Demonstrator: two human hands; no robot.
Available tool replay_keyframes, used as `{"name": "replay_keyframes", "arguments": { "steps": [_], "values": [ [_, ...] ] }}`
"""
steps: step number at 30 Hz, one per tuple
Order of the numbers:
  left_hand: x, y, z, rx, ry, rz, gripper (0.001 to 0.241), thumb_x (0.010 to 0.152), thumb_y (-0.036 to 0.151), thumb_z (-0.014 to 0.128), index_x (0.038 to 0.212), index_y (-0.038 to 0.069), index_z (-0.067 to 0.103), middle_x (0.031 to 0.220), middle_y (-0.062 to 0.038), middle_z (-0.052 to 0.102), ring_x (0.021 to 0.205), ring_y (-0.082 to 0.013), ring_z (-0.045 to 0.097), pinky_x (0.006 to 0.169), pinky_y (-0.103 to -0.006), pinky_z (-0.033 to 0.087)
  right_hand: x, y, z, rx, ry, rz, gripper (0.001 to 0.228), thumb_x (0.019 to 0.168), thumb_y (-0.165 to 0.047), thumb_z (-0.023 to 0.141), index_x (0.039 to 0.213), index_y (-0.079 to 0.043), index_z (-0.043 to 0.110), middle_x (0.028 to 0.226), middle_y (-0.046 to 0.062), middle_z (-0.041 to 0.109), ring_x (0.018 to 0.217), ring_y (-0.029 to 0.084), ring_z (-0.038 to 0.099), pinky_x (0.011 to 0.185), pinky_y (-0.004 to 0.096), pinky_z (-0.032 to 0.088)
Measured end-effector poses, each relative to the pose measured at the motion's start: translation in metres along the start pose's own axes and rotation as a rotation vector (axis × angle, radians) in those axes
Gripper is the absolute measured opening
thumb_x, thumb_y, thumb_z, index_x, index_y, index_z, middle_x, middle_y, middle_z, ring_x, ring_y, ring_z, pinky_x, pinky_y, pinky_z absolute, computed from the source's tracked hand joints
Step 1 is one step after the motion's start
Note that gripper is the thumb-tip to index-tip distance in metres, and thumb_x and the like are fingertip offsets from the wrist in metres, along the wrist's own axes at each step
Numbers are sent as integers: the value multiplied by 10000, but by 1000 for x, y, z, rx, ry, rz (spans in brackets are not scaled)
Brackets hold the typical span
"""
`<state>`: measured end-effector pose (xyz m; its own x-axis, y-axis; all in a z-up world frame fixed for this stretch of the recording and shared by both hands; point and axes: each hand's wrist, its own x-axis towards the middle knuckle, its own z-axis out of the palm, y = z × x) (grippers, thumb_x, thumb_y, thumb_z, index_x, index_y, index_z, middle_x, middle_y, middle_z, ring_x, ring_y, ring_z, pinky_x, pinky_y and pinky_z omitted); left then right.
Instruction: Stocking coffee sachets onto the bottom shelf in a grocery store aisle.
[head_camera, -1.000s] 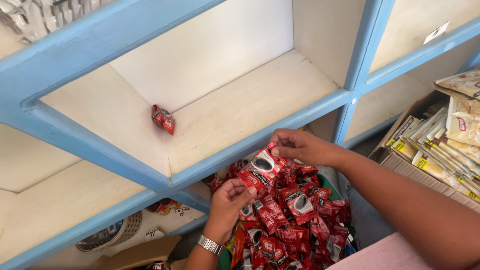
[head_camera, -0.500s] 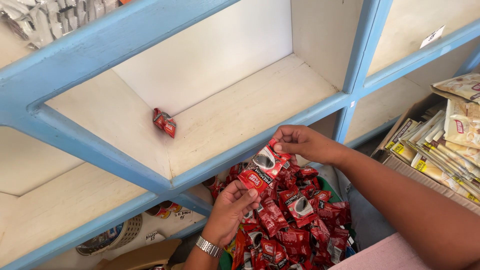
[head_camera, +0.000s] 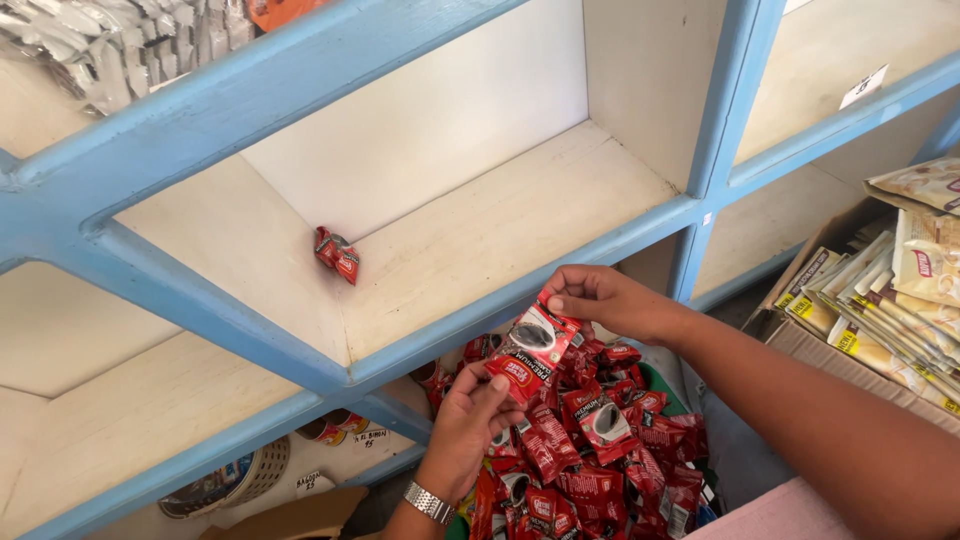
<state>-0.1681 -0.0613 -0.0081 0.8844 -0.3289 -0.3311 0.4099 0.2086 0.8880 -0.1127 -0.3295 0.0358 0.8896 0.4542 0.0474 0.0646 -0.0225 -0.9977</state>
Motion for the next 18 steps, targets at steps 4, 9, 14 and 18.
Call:
{"name": "replay_keyframes", "arguments": {
  "steps": [4, 9, 14, 18],
  "values": [
    [14, -16, -13, 68, 41, 203, 200, 957, 253, 702, 960, 69, 625, 927, -42, 727, 804, -109, 676, 768, -295, 580, 3, 7, -2, 0, 3, -52, 212, 1013, -241, 614, 1068, -46, 679, 837, -21, 678, 690, 49, 571, 602, 245, 487],
    [10, -7, -3, 135, 16, 359, 198, 959, 227, 708, 920, 61, 608, 915, -34, 727, 811, -94, 668, 748, -293, 576, 12, 19, -10, 72, 43, -114, 173, 1014, -208, 631, 1053, -45, 673, 859, -13, 695, 719, 49, 592, 630, 252, 499],
    [19, -14, -9, 105, 37, 461, 178, 945, 152, 721, 952, 42, 581, 950, -97, 739, 806, -143, 710, 697, -298, 611, 9, -1, 6, -105, 181, -149, 256, 956, -169, 635, 1203, -129, 582, 912, -31, 688, 782, 40, 595, 660, 236, 479],
    [11, 10, 9, 127, 120, 592, 143, 922, 109, 702, 971, 5, 618, 1170, -90, 728, 910, -121, 739, 730, -283, 624, 9, 14, 26, -221, 294, -189, 351, 965, -164, 708, 1251, -112, 511, 920, 64, 650, 801, 113, 627, 698, 282, 508]
  ]
}}
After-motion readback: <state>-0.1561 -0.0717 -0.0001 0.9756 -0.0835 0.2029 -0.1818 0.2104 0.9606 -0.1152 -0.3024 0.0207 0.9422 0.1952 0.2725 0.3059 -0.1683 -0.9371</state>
